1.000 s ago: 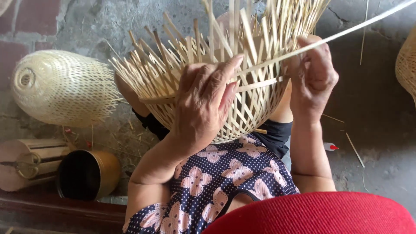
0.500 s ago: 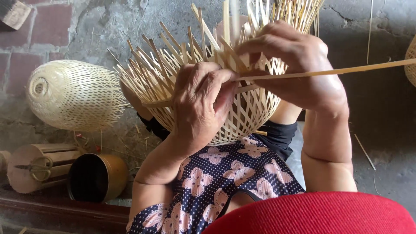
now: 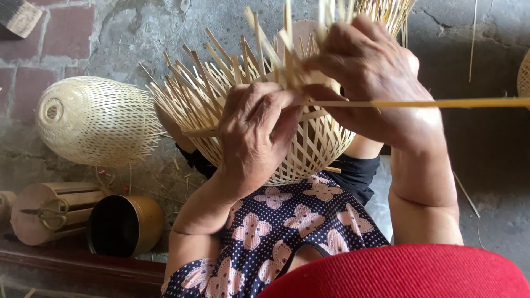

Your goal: The person weaves thin bamboo strips into a conical structure by hand, interlacing a long horizontal strip around vertical ribs. They rotate the object while continuing to thread the bamboo strip through the mesh.

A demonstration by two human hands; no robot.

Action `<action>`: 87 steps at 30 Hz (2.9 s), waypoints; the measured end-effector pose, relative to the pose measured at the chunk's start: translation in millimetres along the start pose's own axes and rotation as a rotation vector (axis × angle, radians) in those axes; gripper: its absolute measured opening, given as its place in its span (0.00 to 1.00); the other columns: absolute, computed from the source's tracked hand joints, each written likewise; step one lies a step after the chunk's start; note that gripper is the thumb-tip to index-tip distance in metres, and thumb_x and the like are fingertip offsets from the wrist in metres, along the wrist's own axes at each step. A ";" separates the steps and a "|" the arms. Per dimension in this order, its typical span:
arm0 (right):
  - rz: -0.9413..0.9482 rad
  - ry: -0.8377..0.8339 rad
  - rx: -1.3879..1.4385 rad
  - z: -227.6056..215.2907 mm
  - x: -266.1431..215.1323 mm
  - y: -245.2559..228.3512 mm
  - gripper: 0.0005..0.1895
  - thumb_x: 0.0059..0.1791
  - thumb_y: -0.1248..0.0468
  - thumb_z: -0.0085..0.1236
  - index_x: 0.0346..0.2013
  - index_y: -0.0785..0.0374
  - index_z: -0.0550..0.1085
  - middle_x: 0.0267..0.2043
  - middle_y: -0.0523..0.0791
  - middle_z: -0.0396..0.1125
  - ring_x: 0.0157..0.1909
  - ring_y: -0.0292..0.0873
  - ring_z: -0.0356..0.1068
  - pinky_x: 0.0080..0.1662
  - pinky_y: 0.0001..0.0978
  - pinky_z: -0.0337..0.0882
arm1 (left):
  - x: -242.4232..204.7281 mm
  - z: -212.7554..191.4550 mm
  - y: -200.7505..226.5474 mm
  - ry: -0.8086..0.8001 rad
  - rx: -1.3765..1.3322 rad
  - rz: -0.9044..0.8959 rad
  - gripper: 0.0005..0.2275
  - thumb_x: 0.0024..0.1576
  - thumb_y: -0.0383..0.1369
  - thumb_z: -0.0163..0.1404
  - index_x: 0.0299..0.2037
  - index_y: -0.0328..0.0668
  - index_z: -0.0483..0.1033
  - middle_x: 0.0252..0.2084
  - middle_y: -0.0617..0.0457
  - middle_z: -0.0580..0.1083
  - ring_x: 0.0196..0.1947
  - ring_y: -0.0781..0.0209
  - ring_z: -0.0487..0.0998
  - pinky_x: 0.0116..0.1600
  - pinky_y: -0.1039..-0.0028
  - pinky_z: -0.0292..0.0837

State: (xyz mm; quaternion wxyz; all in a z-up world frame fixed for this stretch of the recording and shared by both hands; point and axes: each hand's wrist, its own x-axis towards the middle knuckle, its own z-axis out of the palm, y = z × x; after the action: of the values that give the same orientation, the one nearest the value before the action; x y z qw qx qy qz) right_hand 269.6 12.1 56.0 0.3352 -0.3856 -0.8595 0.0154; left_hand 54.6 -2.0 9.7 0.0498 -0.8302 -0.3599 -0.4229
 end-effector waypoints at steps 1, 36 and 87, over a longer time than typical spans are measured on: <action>-0.027 0.013 0.033 3.3 0.9 5.1 0.15 0.48 0.58 0.70 0.43 0.65 0.79 0.36 0.47 0.62 0.41 0.46 0.61 0.43 0.42 0.66 | -1.1 -0.1 -0.7 -0.002 -0.006 0.005 0.10 0.62 0.29 0.65 0.46 0.45 0.74 0.42 0.58 0.70 0.41 0.64 0.70 0.47 0.73 0.69; -0.055 0.153 0.624 43.8 -13.7 36.4 0.09 0.48 0.66 0.72 0.38 0.53 0.78 0.38 0.38 0.69 0.39 0.35 0.65 0.46 0.31 0.67 | -5.7 1.7 -9.1 0.023 -0.129 -0.021 0.06 0.68 0.29 0.56 0.47 0.42 0.71 0.41 0.54 0.73 0.43 0.64 0.75 0.51 0.71 0.75; 0.074 0.283 0.409 54.8 -50.2 55.5 0.09 0.53 0.61 0.72 0.35 0.58 0.79 0.28 0.37 0.64 0.29 0.33 0.60 0.38 0.30 0.56 | 15.2 -7.6 -4.8 -0.024 -0.263 -0.245 0.10 0.61 0.26 0.59 0.49 0.30 0.76 0.45 0.50 0.75 0.24 0.71 0.68 0.24 0.82 0.66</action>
State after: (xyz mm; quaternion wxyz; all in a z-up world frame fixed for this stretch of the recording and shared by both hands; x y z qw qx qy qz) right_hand 297.6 30.0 -30.6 0.5224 -0.3393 -0.7683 0.1470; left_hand 52.3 7.0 24.7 -0.1152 -0.7845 -0.4005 -0.4593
